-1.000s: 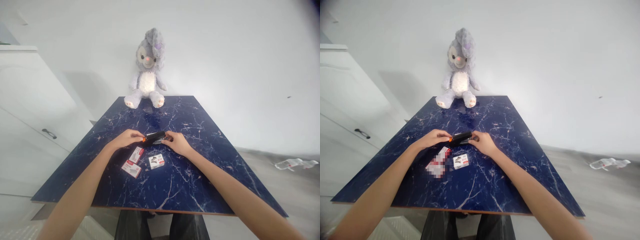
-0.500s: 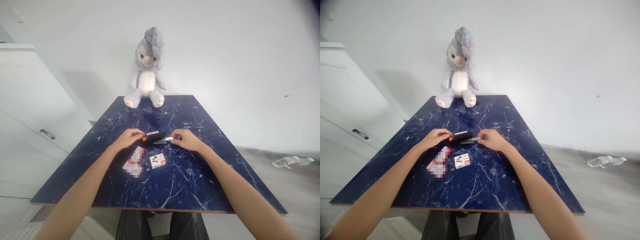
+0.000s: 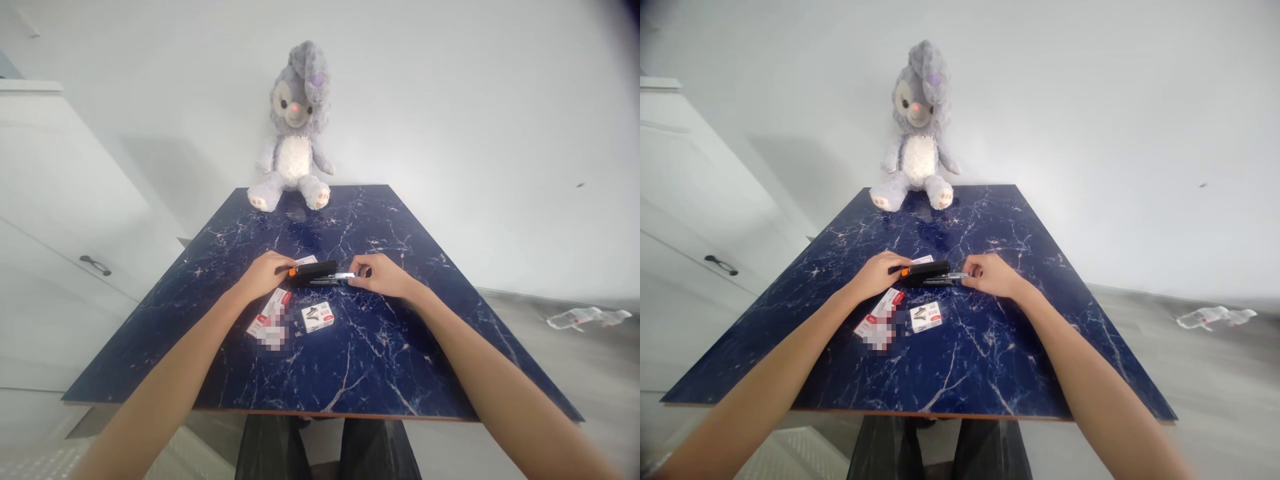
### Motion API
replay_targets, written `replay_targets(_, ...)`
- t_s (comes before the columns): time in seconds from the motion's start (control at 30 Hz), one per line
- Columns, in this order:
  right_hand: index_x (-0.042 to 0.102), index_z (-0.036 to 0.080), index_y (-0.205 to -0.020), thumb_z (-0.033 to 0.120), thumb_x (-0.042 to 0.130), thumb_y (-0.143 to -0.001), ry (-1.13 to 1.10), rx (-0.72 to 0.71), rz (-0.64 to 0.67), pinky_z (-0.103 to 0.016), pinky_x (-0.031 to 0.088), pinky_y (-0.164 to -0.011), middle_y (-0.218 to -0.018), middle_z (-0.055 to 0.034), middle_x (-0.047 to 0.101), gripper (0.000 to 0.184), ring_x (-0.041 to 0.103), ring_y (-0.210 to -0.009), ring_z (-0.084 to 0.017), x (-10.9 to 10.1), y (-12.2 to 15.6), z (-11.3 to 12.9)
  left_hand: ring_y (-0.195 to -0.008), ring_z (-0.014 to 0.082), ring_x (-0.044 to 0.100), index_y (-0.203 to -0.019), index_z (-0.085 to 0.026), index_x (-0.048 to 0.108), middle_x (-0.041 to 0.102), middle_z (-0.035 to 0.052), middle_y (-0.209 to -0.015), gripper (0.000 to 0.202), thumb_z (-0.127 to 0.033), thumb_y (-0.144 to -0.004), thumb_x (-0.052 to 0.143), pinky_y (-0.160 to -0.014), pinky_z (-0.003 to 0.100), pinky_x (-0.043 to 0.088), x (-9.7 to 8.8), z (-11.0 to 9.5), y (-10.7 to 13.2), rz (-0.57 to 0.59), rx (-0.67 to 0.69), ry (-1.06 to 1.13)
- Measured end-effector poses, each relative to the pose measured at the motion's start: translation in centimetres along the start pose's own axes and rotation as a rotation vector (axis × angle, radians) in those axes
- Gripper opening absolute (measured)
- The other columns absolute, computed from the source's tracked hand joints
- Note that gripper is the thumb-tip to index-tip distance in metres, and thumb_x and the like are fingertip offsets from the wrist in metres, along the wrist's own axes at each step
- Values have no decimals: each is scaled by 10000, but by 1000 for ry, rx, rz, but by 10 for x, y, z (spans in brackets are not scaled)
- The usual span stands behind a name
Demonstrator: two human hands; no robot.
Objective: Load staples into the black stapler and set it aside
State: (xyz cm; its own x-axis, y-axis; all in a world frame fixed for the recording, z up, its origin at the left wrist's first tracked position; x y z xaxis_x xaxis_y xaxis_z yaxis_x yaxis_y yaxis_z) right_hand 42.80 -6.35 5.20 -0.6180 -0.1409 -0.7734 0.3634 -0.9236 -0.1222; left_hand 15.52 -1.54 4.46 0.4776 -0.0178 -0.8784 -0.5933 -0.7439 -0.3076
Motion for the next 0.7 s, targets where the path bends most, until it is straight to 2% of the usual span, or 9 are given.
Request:
replay_targets(0.1, 678, 224, -827, 290, 706, -783, 18, -17, 6, -272, 469, -658, -768, 11, 715, 84, 650, -702, -158, -1, 1, 2, -1033, 257, 641, -1019, -255, 777, 762, 45, -1076, 229, -310, -918, 579, -955, 417, 487, -4, 2, 0, -19, -40, -9)
replay_targets(0.2, 692, 228, -835, 287, 711, -782, 36, -21, 19, -283, 482, -673, -782, 2, 722, 82, 660, -719, -170, -6, 2, 1, -1027, 258, 631, -1111, -256, 756, 749, 56, -1113, 292, -346, -960, 523, -959, 430, 472, -5, 2, 1, -8, -36, -12)
replay_targets(0.27, 702, 230, -840, 289, 723, -772, 49, -16, 28, -287, 488, -671, -796, -6, 728, 92, 665, -733, -179, -10, 3, 0, -1036, 258, 624, -1209, -262, 726, 730, 66, -1170, 343, -325, -978, 480, -968, 444, 460, -3, -1, 2, 15, 9, -16)
replay_targets(0.33, 705, 232, -843, 285, 730, -763, 63, -15, 30, -287, 491, -669, -810, -9, 731, 99, 668, -741, -183, -13, 3, -1, -1046, 255, 620, -1221, -266, 725, 719, 65, -1196, 360, -288, -974, 465, -984, 448, 451, -1, -3, 2, 28, 36, -28)
replay_targets(0.5, 696, 235, -838, 267, 708, -767, 115, -27, 31, -288, 492, -684, -806, 0, 727, 79, 667, -740, -180, -14, 4, 1, -1068, 277, 626, -1130, -258, 769, 738, 55, -1164, 422, -151, -916, 420, -975, 433, 465, -7, 4, 3, -6, -109, -158)
replay_targets(0.6, 691, 233, -844, 261, 695, -771, 119, -17, 40, -283, 485, -669, -798, 2, 724, 78, 664, -730, -178, -12, 4, 2, -1071, 307, 630, -1119, -242, 759, 738, 77, -1149, 319, -289, -926, 508, -944, 438, 482, -11, 5, 4, -21, -164, -208)
replay_targets(0.7, 691, 232, -848, 254, 685, -775, 137, -18, 38, -282, 477, -661, -794, 3, 721, 77, 658, -720, -177, -10, 4, 4, -1074, 327, 629, -1118, -228, 737, 734, 100, -1124, 326, -428, -893, 611, -937, 450, 485, -11, 6, 5, -31, -168, -199)
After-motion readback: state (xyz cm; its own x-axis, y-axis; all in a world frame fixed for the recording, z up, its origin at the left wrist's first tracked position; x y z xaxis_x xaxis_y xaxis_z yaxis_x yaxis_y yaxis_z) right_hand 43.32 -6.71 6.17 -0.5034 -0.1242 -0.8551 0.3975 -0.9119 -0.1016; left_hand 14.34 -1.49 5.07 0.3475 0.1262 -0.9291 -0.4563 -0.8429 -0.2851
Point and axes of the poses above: each hand's wrist, its own y-axis away from the middle knuckle, its own x-axis out of the palm, z = x × y, the point moved 6 cm from there along -y, towards the middle knuckle
